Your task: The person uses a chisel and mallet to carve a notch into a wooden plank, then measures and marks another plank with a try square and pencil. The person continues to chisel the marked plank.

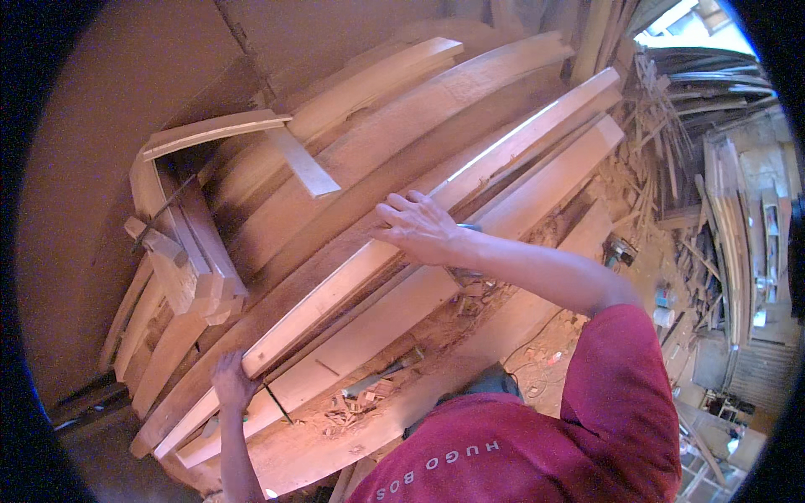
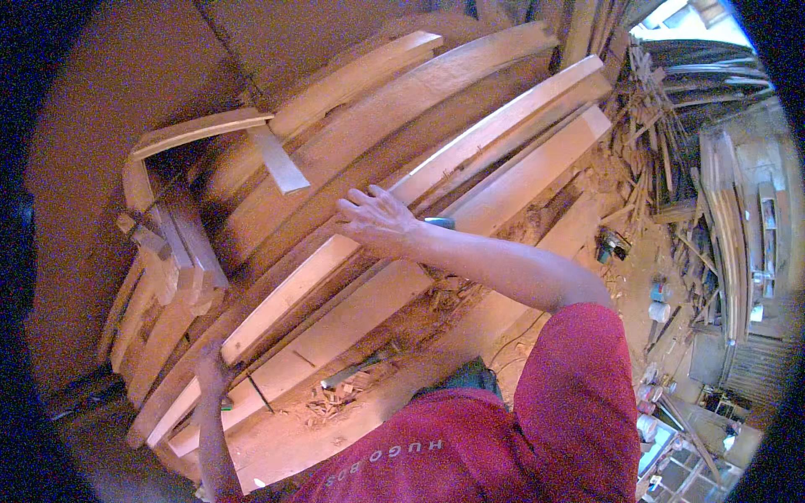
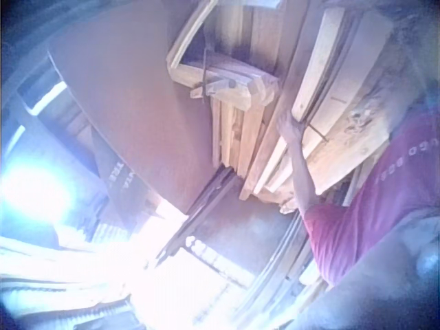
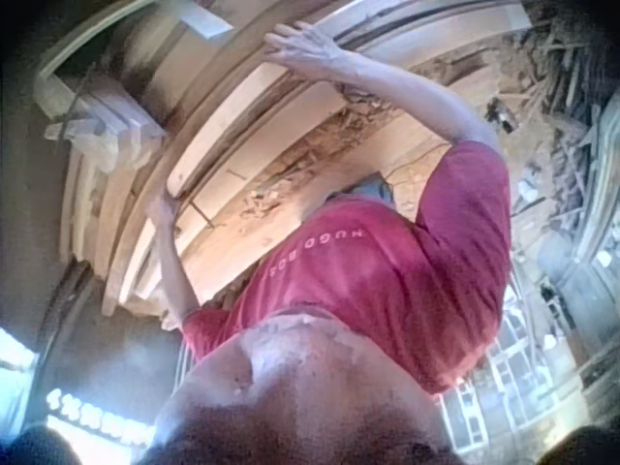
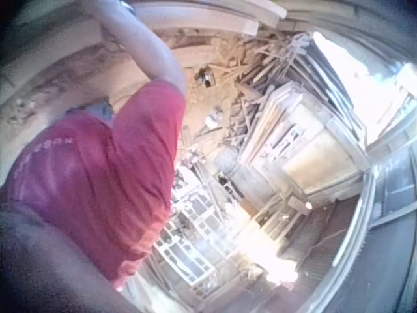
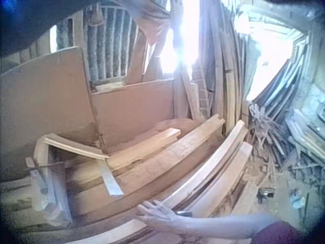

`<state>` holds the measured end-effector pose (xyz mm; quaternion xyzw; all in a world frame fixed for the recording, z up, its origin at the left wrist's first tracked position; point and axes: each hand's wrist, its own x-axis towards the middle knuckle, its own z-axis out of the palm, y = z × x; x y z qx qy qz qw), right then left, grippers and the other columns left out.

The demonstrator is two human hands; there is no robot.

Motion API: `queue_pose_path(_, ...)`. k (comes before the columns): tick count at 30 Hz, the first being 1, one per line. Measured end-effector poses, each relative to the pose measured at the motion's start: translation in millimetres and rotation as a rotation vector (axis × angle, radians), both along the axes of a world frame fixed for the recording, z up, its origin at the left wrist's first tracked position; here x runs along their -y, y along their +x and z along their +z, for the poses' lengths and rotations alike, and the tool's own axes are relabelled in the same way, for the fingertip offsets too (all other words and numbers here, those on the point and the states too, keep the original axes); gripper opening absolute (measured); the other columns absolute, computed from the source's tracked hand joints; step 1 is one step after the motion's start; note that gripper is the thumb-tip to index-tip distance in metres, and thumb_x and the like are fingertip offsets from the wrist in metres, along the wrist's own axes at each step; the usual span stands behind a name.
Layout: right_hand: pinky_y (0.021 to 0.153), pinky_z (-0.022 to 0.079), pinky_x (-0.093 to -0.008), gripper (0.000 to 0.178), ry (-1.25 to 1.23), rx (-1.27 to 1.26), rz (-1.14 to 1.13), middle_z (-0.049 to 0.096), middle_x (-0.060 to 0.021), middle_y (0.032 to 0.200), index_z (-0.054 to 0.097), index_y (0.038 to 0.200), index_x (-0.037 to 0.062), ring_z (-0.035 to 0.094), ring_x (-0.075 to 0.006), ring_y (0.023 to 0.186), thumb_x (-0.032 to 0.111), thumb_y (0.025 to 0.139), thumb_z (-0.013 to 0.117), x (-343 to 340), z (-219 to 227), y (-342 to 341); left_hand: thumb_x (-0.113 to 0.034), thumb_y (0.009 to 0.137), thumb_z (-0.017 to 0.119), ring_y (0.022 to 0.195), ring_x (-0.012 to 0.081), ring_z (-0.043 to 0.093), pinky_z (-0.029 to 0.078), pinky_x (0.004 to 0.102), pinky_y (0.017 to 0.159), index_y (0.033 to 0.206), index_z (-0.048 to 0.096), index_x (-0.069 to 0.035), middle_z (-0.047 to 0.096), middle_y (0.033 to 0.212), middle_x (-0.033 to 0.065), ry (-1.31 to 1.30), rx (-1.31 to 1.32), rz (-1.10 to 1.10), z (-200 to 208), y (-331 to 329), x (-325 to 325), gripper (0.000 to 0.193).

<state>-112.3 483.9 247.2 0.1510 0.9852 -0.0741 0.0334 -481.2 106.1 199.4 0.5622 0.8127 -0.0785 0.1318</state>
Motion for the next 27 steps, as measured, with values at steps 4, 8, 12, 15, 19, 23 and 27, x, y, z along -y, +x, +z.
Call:
queue_pose_path(4,0.101,0.045,-0.0515,0.046,0.180,-0.157,-0.049,0.057,-0.0096,0.127,0.068,0.124,0.0227,0.051,-0.0297,0.125,0.025,0.078,0.074,4.2,33.6,33.5,-0.017,0.057,0.089,0.098,0.0330,0.061,0.048,0.0454,0.087,0.116,0.066,-0.009,0.068,0.104,0.0118,0.174,-0.064,-0.040,79.9,45.0,-9.8,0.064)
queue_pose_path(8,0.101,0.046,-0.0462,0.046,0.187,-0.147,-0.062,0.058,-0.0076,0.121,0.069,0.120,0.0241,0.053,-0.0271,0.122,0.025,0.074,0.074,31.3,104.0,72.2,-0.012,0.054,0.087,0.093,0.0331,0.061,0.048,0.0442,0.084,0.113,0.067,-0.009,0.067,0.100,0.0108,0.228,0.041,-0.108,123.7,84.7,8.5,0.062)
queue_pose_path(12,0.090,0.049,-0.0420,0.059,0.202,-0.248,-0.084,0.055,-0.0049,0.103,0.068,0.113,0.0230,0.057,-0.0268,0.105,0.019,0.056,0.084,70.9,109.1,131.4,-0.013,0.052,0.087,0.093,0.0322,0.061,0.047,0.0446,0.084,0.116,0.067,-0.008,0.067,0.102,0.0100,0.203,0.085,-0.144,136.0,136.2,34.7,0.067)
queue_pose_path(15,0.088,0.048,-0.0424,0.057,0.188,-0.189,-0.121,0.055,-0.0042,0.100,0.068,0.111,0.0224,0.057,-0.0267,0.103,0.016,0.056,0.084,110.5,109.5,158.5,-0.013,0.050,0.087,0.093,0.0324,0.060,0.047,0.0451,0.084,0.118,0.067,-0.008,0.067,0.103,0.0100,0.079,0.062,-0.104,149.2,162.9,67.2,0.071)
queue_pose_path(19,0.088,0.048,-0.0429,0.056,0.059,-0.154,-0.168,0.055,-0.0049,0.095,0.069,0.110,0.0216,0.057,-0.0269,0.098,0.017,0.056,0.083,164.2,117.8,190.3,-0.013,0.049,0.088,0.094,0.0323,0.059,0.046,0.0444,0.083,0.117,0.067,-0.007,0.068,0.104,0.0098,0.054,0.161,-0.064,158.8,202.9,121.4,0.071)
queue_pose_path(23,0.090,0.049,-0.0433,0.045,-0.015,-0.029,-0.210,0.057,-0.0056,0.101,0.069,0.110,0.0207,0.056,-0.0274,0.104,0.018,0.066,0.078,208.2,81.6,241.5,-0.015,0.053,0.086,0.096,0.0317,0.060,0.046,0.0461,0.084,0.119,0.066,-0.010,0.067,0.104,0.0089,-0.067,0.282,-0.090,129.8,243.3,154.0,0.069)
queue_pose_path(27,0.092,0.047,-0.0442,0.045,-0.077,0.056,-0.209,0.057,-0.0062,0.103,0.069,0.109,0.0188,0.056,-0.0284,0.104,0.018,0.065,0.080,241.1,20.6,279.4,-0.016,0.054,0.086,0.099,0.0310,0.060,0.046,0.0454,0.085,0.121,0.065,-0.012,0.067,0.106,0.0078,-0.062,0.275,-0.113,60.5,283.7,191.3,0.071)
